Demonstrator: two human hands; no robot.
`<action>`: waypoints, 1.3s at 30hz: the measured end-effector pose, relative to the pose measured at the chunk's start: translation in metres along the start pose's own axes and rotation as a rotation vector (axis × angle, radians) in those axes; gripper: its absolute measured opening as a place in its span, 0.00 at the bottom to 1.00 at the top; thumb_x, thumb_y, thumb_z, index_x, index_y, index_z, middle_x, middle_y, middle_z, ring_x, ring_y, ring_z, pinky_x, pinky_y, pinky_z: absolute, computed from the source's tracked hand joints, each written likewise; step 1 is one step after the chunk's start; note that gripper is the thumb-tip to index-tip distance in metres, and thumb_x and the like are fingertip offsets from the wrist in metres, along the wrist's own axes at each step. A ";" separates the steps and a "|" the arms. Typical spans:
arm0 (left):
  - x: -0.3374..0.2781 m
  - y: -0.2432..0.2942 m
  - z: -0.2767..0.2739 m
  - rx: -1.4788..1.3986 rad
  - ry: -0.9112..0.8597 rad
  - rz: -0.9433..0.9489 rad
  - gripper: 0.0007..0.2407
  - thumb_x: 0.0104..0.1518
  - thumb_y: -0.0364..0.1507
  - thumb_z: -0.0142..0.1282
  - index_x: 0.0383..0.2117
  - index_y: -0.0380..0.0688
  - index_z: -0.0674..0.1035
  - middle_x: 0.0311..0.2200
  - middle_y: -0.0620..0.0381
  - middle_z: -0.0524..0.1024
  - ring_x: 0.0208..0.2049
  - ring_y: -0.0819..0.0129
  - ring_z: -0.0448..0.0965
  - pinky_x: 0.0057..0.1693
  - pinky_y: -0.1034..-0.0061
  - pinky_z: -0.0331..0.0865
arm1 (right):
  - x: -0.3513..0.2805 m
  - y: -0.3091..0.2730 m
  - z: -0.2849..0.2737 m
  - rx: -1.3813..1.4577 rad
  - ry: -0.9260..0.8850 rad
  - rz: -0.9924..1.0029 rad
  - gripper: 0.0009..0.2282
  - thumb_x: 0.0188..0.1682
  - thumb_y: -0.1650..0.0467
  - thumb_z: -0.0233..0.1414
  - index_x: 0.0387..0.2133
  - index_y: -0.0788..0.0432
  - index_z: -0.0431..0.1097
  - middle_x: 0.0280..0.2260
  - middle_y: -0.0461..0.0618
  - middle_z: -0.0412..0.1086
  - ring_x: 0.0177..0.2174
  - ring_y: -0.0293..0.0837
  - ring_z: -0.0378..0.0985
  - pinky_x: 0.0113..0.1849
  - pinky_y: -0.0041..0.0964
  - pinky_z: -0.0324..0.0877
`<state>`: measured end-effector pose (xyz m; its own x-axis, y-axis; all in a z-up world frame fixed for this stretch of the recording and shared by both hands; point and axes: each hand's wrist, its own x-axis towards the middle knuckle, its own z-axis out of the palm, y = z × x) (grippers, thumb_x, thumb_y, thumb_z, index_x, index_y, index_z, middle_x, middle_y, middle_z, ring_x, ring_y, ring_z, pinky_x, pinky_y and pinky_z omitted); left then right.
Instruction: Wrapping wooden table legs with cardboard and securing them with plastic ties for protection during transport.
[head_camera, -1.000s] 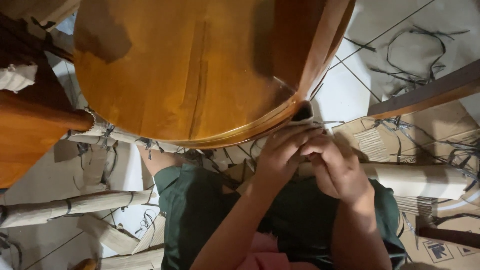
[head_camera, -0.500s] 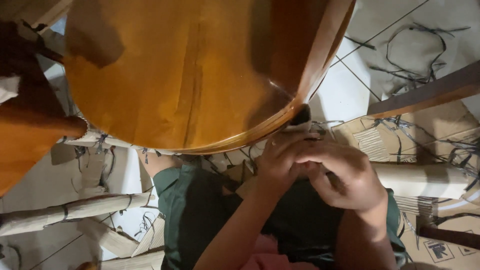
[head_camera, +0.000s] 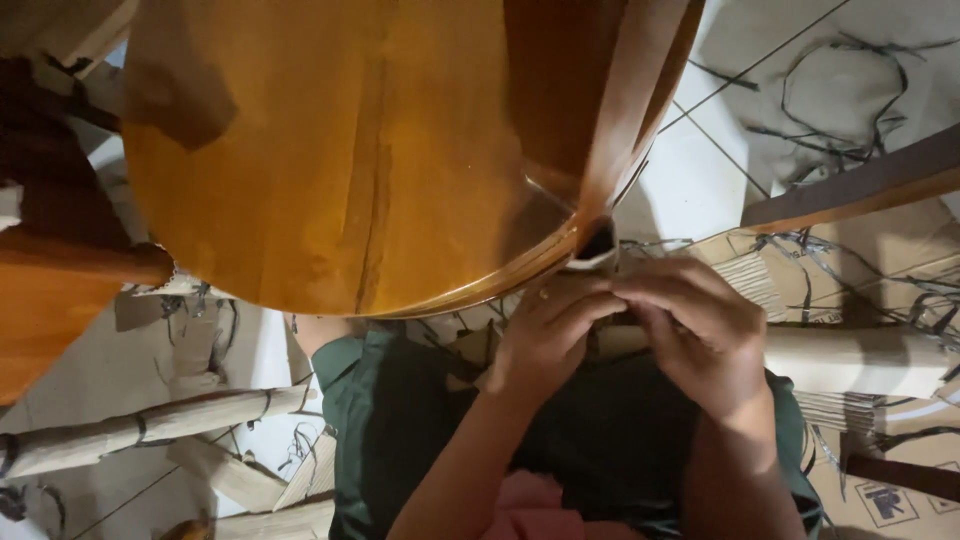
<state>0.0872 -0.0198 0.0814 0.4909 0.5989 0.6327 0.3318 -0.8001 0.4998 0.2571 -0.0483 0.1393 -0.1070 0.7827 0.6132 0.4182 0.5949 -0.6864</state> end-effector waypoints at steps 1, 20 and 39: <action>0.005 0.002 -0.001 0.047 0.072 0.038 0.14 0.62 0.12 0.49 0.46 0.49 0.77 0.48 0.60 0.77 0.48 0.59 0.80 0.56 0.59 0.74 | -0.001 0.003 0.004 0.014 0.098 0.010 0.06 0.49 0.82 0.54 0.35 0.64 0.77 0.34 0.55 0.76 0.33 0.49 0.80 0.38 0.39 0.75; 0.015 -0.006 -0.005 -0.038 0.483 -0.063 0.07 0.57 0.24 0.61 0.37 0.51 0.87 0.27 0.57 0.84 0.24 0.59 0.85 0.33 0.71 0.79 | 0.006 0.021 0.013 -0.116 -0.020 -0.154 0.12 0.43 0.88 0.55 0.32 0.63 0.79 0.31 0.57 0.75 0.26 0.53 0.78 0.32 0.42 0.73; 0.016 0.018 -0.007 -0.161 0.527 -0.138 0.11 0.58 0.17 0.54 0.42 0.43 0.85 0.31 0.48 0.84 0.26 0.58 0.85 0.31 0.66 0.75 | -0.030 0.044 0.014 -0.446 -0.134 -0.277 0.09 0.46 0.77 0.54 0.38 0.58 0.77 0.39 0.57 0.73 0.34 0.57 0.78 0.37 0.49 0.73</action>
<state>0.0953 -0.0247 0.1046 -0.0308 0.6673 0.7441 0.2175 -0.7222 0.6566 0.2661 -0.0429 0.0859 -0.3697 0.6412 0.6725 0.6970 0.6700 -0.2557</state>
